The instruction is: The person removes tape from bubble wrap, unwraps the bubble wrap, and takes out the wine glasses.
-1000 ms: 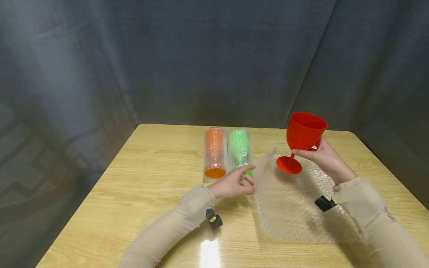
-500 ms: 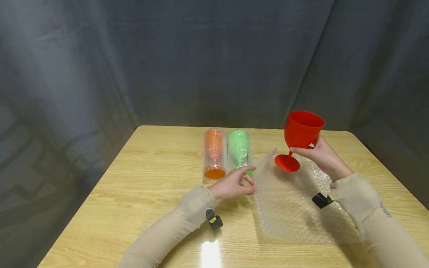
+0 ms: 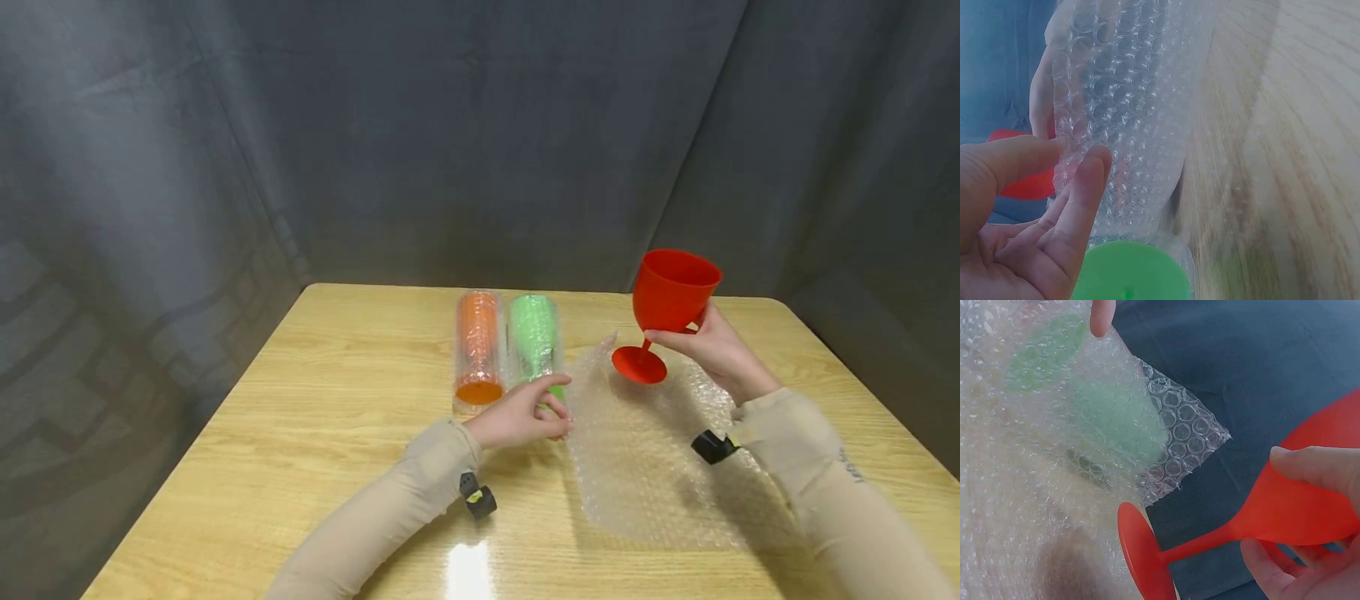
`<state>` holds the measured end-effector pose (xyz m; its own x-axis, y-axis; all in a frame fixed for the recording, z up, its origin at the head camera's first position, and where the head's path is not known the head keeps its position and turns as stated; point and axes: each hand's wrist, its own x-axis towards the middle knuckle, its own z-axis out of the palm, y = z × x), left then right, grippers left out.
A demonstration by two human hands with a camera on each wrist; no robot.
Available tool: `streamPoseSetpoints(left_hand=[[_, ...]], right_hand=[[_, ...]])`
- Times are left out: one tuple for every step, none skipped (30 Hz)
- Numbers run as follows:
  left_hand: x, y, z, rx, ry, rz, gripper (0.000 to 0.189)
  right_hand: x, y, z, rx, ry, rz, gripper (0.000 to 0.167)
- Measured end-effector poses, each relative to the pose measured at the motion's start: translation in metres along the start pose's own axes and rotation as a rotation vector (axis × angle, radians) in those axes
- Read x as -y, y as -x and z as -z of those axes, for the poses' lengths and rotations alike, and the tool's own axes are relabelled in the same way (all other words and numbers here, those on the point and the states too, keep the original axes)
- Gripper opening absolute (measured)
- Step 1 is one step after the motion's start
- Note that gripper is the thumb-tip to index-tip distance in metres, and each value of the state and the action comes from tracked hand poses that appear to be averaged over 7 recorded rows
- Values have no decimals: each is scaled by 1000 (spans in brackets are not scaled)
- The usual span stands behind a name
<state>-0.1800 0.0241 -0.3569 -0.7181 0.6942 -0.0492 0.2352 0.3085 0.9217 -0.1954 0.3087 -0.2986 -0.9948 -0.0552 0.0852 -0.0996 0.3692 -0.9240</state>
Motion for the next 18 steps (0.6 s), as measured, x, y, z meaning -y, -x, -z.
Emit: streamPoseSetpoints(left_hand=[[0,0,0,1,0,2,66],[0,0,0,1,-1,2,65],[-1,0,0,1,-1,1,65],[-1,1,0,1,-1,-1,65],[-2,1,0,1,-2,-3,65],[-2,1,0,0,-4,-4,65],[-2,0,1,0,-7,-5,65],[-2,0,1,1,-8,-6,65],[-2,0,1,2,-9,-5,65],[-2,0,1,2,-10,-5,65],[-1,0,0,3,-10,-3,65],[-1,-1,0,3,-11,-3,64],[-1,-1,0,3,-11,-3,64],[0,-1,0,3,-12,-3,64],[0,-1,0,2,-12,-3,64],[0,-1,0,0,-11,-3,64],[0,-1,-1,-1,-10,-3,64],[0,0,-1,-3,-10,-4,64]], right_hand=[[0,0,0,-1,3,-8,62],[0,-1,0,-3,6,-11,63],[0,-1,0,-5,10,-12,63],[0,-1,0,-8,17,-11,64],[0,-2,1,-11,21,-7,64],[0,-2,0,-14,23,-2,64],[0,-3,0,-16,23,1,64],[0,-3,0,-17,24,1,63],[0,-3,0,-18,25,-3,63],[0,-3,0,-19,26,-8,63],[0,-3,0,-21,26,-13,64],[0,-3,0,-22,26,-17,64],[0,-3,-1,-24,25,-20,64],[0,-3,-1,-26,25,-21,65],[0,-3,-1,-27,23,-20,66],[1,-3,-1,-26,20,-18,66],[1,-4,-2,-25,17,-16,66],[1,-4,-2,-25,15,-16,66]])
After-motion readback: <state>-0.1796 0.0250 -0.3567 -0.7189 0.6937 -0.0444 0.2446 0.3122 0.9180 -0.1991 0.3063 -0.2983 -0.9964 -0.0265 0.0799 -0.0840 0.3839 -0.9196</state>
